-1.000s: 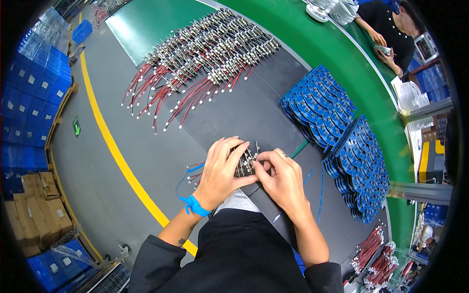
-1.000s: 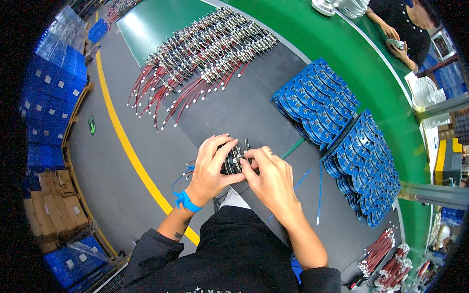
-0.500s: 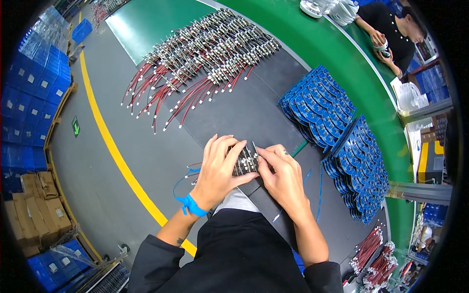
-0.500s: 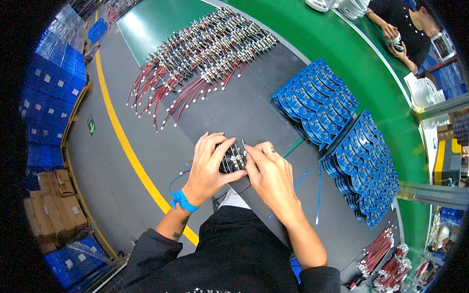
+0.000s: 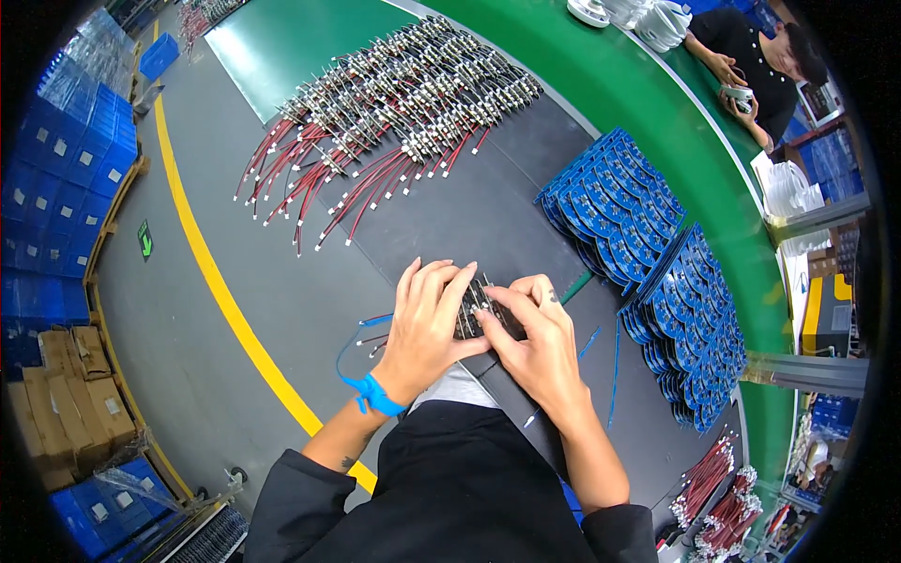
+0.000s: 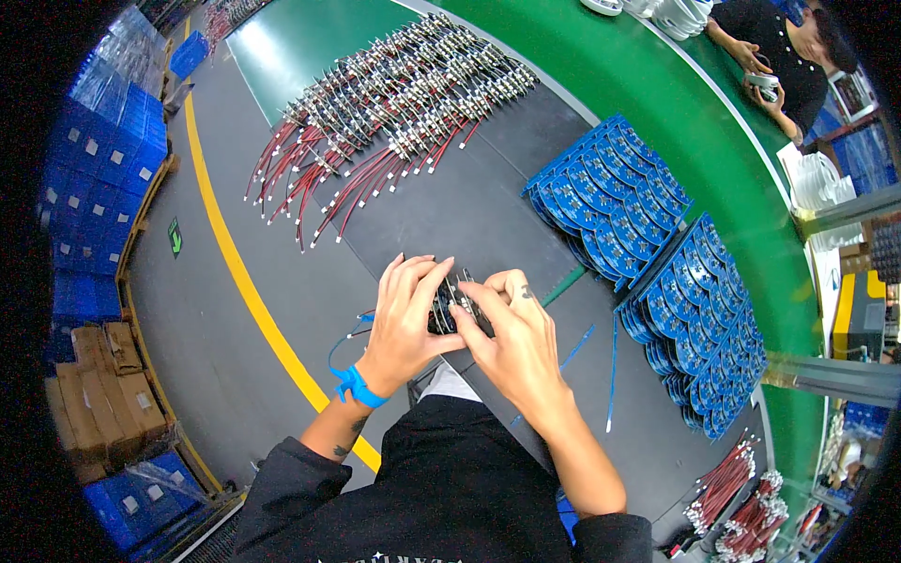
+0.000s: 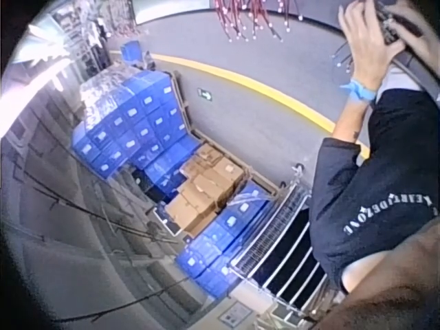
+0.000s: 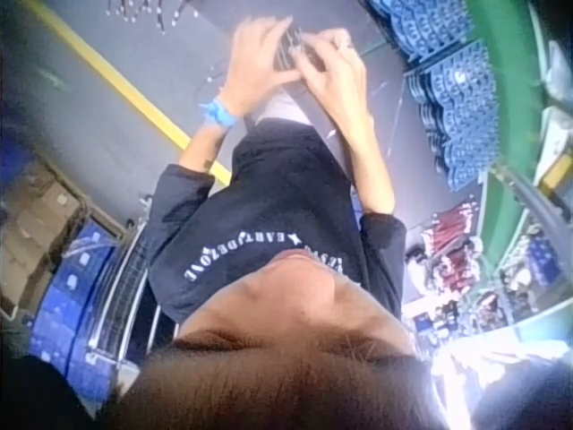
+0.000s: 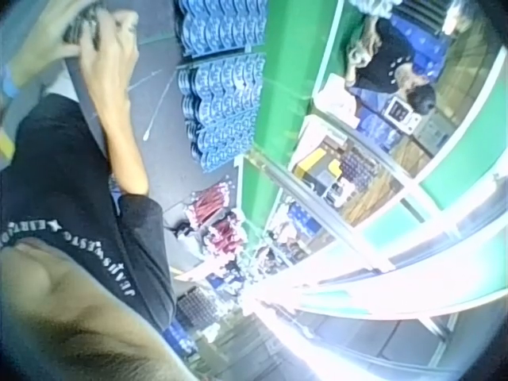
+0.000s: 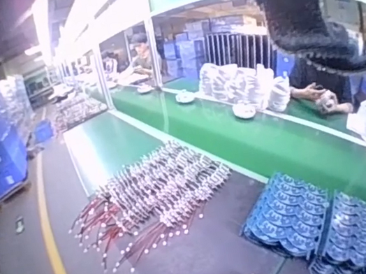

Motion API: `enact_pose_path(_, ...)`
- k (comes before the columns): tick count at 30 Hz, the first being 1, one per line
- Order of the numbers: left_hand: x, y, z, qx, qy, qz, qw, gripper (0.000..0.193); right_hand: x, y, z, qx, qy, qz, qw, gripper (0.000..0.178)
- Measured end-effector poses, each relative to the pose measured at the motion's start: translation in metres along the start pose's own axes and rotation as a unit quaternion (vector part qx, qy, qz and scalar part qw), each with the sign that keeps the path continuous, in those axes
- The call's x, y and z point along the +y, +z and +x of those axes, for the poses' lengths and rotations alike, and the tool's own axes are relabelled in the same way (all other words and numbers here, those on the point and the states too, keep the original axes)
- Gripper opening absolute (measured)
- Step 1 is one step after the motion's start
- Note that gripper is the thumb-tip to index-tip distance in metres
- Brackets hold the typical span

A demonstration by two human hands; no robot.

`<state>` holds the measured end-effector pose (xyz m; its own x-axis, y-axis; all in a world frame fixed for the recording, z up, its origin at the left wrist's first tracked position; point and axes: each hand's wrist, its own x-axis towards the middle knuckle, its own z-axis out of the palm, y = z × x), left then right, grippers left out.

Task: The person assembles electronic components and wire harnesses onto a printed circuit board by hand.

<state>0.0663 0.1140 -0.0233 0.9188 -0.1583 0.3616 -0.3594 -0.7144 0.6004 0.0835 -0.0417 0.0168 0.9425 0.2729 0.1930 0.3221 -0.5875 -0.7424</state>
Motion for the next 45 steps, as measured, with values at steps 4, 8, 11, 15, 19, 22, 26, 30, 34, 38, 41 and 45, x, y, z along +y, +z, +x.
enact_pose_path(4,0.002,0.001,0.002,-0.013,-0.005,0.008,1.000,0.086,0.000,0.003,0.000,-0.017,-0.024,0.004,1.000,0.025)
enact_pose_path(8,0.003,-0.008,0.001,-0.058,-0.006,-0.048,0.997,0.098,-0.002,0.010,0.001,-0.032,-0.058,-0.019,0.998,0.027)
enact_pose_path(11,-0.002,-0.014,0.004,-0.102,0.005,-0.095,0.990,0.100,0.000,0.014,0.001,-0.030,-0.060,-0.020,0.998,0.027)
enact_pose_path(15,-0.008,-0.033,-0.002,-0.114,-0.049,-0.186,0.975,0.098,-0.001,0.016,0.002,-0.024,-0.058,-0.020,0.998,0.025)
enact_pose_path(19,-0.021,-0.036,-0.024,-0.038,-0.080,-0.180,0.980,0.084,-0.003,0.015,0.001,-0.030,-0.046,-0.015,0.998,0.024)
enact_pose_path(22,-0.025,-0.027,-0.032,-0.016,-0.094,-0.165,0.982,0.073,-0.006,0.016,0.001,-0.020,-0.049,-0.019,0.998,0.023)
enact_pose_path(26,-0.024,-0.026,-0.033,-0.001,-0.092,-0.140,0.986,0.064,-0.013,0.016,-0.008,0.000,-0.099,-0.039,0.994,0.024)
enact_pose_path(30,-0.025,-0.030,-0.031,-0.001,-0.097,-0.128,0.987,0.058,-0.021,0.021,-0.019,-0.087,-0.164,-0.091,0.978,0.030)
enact_pose_path(34,-0.026,-0.041,-0.033,-0.030,-0.101,-0.118,0.987,0.053,-0.030,0.021,-0.022,-0.117,-0.132,-0.105,0.979,0.030)
enact_pose_path(38,-0.025,-0.044,-0.033,-0.039,-0.103,-0.154,0.982,0.050,-0.027,0.024,-0.025,-0.091,-0.136,-0.122,0.979,0.026)
enact_pose_path(41,-0.028,-0.041,-0.034,-0.055,-0.076,-0.136,0.986,0.056,-0.024,0.027,-0.025,-0.071,-0.120,-0.119,0.983,0.025)
enact_pose_path(45,-0.017,-0.029,-0.044,0.084,-0.142,-0.138,0.977,0.061,-0.018,0.031,-0.024,-0.031,-0.096,-0.104,0.989,0.017)
